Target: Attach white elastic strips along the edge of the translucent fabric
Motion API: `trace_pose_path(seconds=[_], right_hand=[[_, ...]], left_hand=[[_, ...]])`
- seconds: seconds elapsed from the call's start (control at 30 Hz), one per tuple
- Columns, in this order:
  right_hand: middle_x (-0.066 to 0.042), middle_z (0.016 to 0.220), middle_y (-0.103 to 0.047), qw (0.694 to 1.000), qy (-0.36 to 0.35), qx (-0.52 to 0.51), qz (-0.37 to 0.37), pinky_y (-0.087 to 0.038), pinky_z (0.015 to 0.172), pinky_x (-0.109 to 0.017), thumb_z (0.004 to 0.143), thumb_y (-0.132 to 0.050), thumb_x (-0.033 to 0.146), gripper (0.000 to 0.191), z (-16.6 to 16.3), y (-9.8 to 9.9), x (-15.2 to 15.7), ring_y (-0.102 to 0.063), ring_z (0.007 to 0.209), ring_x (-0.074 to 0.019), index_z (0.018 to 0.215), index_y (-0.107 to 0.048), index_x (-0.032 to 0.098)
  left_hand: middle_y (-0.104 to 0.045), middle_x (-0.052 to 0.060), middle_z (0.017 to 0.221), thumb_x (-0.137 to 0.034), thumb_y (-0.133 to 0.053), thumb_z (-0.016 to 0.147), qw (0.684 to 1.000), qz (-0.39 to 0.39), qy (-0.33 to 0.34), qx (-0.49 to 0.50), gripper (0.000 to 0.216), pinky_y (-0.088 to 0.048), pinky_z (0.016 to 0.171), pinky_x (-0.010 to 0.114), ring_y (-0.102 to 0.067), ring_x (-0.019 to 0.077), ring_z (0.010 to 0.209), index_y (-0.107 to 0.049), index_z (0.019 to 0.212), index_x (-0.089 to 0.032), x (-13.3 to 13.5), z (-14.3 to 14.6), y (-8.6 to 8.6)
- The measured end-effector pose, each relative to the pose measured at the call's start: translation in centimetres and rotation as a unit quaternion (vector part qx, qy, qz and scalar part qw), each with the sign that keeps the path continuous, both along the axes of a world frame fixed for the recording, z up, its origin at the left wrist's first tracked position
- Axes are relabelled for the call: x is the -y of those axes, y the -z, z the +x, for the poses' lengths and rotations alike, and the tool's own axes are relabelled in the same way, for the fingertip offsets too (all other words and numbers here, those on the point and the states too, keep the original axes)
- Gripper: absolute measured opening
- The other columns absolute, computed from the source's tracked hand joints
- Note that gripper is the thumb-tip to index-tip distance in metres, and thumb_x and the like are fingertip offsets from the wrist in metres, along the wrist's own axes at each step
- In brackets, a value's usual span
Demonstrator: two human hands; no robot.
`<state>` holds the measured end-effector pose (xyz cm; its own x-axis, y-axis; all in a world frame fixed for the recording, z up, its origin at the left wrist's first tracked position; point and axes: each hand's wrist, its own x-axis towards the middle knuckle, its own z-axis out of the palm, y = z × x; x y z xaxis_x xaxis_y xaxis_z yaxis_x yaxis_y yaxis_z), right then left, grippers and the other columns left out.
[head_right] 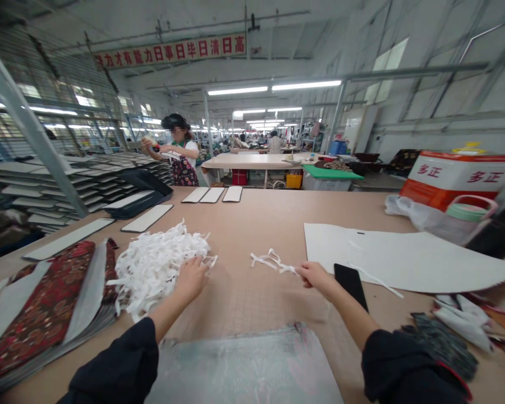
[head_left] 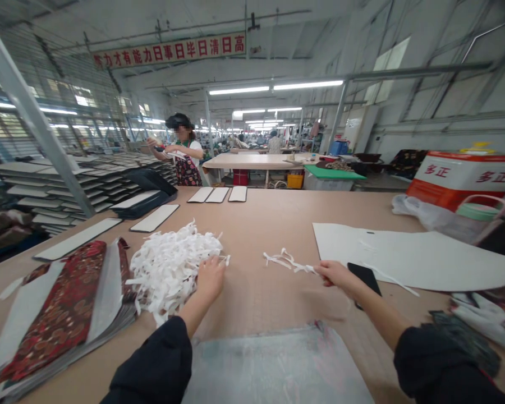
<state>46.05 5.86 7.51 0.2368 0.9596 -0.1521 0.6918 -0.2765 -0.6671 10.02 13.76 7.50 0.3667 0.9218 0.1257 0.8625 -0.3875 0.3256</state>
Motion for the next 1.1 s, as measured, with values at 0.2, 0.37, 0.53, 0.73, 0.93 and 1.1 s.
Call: trace_pose_path(seconds=[0.2, 0.37, 0.53, 0.73, 0.93, 1.1], right_hand=[[0.004, 0.064, -0.049, 0.868, -0.079, -0.489, 0.032, -0.018, 0.037, -0.017, 0.065, -0.063, 0.041, 0.036, -9.8, -3.0, 1.8, -0.028, 0.039, -0.0019, 0.09, -0.052, 0.016], [0.007, 0.057, -0.048, 0.874, -0.102, -0.475, 0.007, -0.009, 0.033, -0.016, 0.068, -0.059, 0.041, 0.043, -12.4, -4.1, 4.0, -0.024, 0.035, -0.0019, 0.103, -0.045, 0.02], [0.01, 0.048, -0.04, 0.913, -0.071, -0.401, 0.025, -0.007, 0.033, -0.017, 0.07, -0.055, 0.048, 0.045, -11.0, -3.2, 4.3, -0.021, 0.032, -0.0022, 0.103, -0.044, 0.019], [0.009, 0.045, -0.037, 0.926, -0.115, -0.361, 0.005, -0.006, 0.033, -0.02, 0.068, -0.055, 0.045, 0.03, -9.6, -3.1, 4.0, -0.021, 0.031, -0.0015, 0.07, -0.05, 0.015], [0.009, 0.044, -0.039, 0.92, -0.088, -0.381, -0.01, -0.009, 0.032, -0.018, 0.067, -0.053, 0.045, 0.03, -10.2, -4.1, 4.6, -0.026, 0.031, -0.0016, 0.062, -0.042, 0.017], [0.009, 0.043, -0.04, 0.933, -0.059, -0.355, 0.003, -0.012, 0.032, -0.017, 0.07, -0.048, 0.045, 0.029, -11.0, -3.9, 4.9, -0.028, 0.031, -0.0024, 0.063, -0.041, 0.018]], left_hand=[[-0.062, 0.009, 0.092, -0.051, -0.015, 0.087, 0.94, -0.248, 0.129, 0.197, 0.057, -0.047, 0.071, 0.029, -0.059, 0.016, 0.081, -0.056, 0.104, -0.014, 5.3, 8.3, -1.7], [-0.061, 0.008, 0.086, -0.057, -0.057, 0.067, 0.707, -0.455, 0.077, 0.536, 0.054, -0.047, 0.068, 0.027, -0.057, 0.0117, 0.067, -0.056, 0.097, -0.013, 7.0, 10.3, -2.6], [-0.06, 0.005, 0.068, -0.041, -0.073, 0.056, 0.727, -0.411, 0.032, 0.549, 0.042, -0.042, 0.053, 0.021, -0.053, 0.0097, 0.055, -0.058, 0.079, -0.01, 6.1, 10.5, -2.7], [-0.052, -0.002, 0.055, -0.036, -0.075, 0.054, 0.736, -0.4, 0.049, 0.544, 0.039, -0.04, 0.048, 0.02, -0.044, 0.0059, 0.045, -0.057, 0.077, -0.01, 6.0, 10.7, -2.9], [-0.054, 0.0, 0.068, -0.036, -0.078, 0.052, 0.73, -0.412, 0.095, 0.537, 0.059, -0.041, 0.055, 0.022, -0.05, 0.009, 0.058, -0.055, 0.099, -0.011, 7.0, 10.8, -3.1], [-0.054, 0.0, 0.07, -0.031, -0.079, 0.05, 0.746, -0.394, 0.152, 0.515, 0.058, -0.04, 0.056, 0.022, -0.049, 0.0094, 0.061, -0.054, 0.099, -0.012, 7.3, 10.5, -3.1]])
